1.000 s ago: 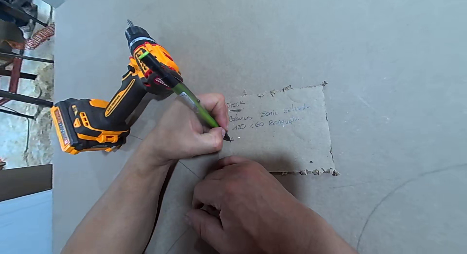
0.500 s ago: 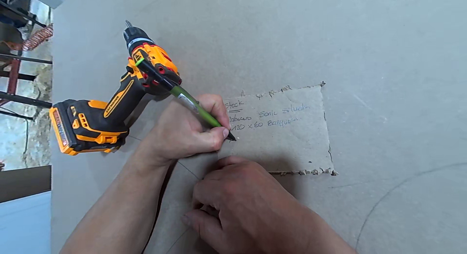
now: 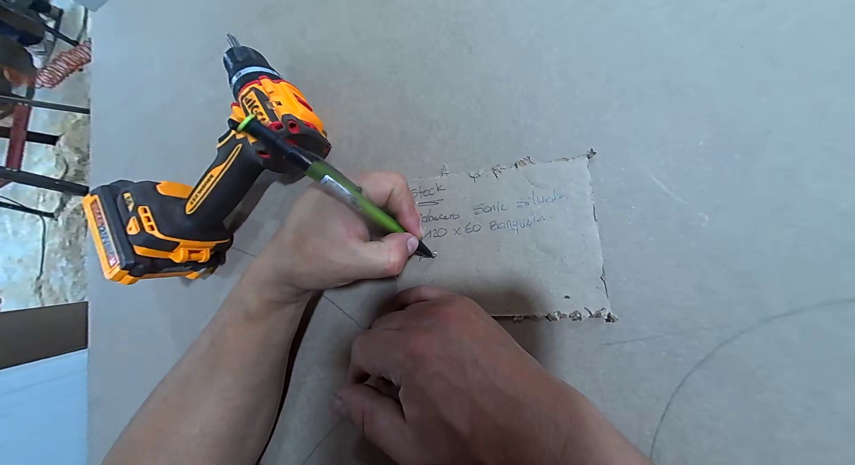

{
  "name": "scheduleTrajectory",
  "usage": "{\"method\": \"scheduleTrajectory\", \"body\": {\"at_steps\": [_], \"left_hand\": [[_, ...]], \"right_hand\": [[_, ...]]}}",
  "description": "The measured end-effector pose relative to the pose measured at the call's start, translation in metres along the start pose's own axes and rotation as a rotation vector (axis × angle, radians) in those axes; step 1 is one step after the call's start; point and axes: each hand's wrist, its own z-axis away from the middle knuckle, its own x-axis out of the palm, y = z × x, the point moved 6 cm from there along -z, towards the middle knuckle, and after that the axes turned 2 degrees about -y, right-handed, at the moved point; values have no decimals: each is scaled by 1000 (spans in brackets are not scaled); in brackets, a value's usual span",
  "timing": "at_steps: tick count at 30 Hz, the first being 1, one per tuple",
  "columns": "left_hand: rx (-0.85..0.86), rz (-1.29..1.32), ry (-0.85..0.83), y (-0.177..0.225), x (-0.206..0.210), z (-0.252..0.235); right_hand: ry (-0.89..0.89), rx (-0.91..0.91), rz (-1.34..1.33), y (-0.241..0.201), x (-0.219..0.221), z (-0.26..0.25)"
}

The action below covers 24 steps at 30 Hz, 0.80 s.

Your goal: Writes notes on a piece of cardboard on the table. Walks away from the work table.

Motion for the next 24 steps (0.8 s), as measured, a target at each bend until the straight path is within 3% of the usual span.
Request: {"method": "scheduleTrajectory", "body": {"at_steps": [13, 17, 24], "left_hand": [[20, -50, 118, 4, 2, -3], [57, -13, 3, 2, 2, -4], [28, -17, 27, 7, -2, -12]], "right_hand": [[7, 3, -4, 0, -1, -1], [10, 10, 1, 0, 0, 0], [4, 9, 9, 0, -1, -2]]}}
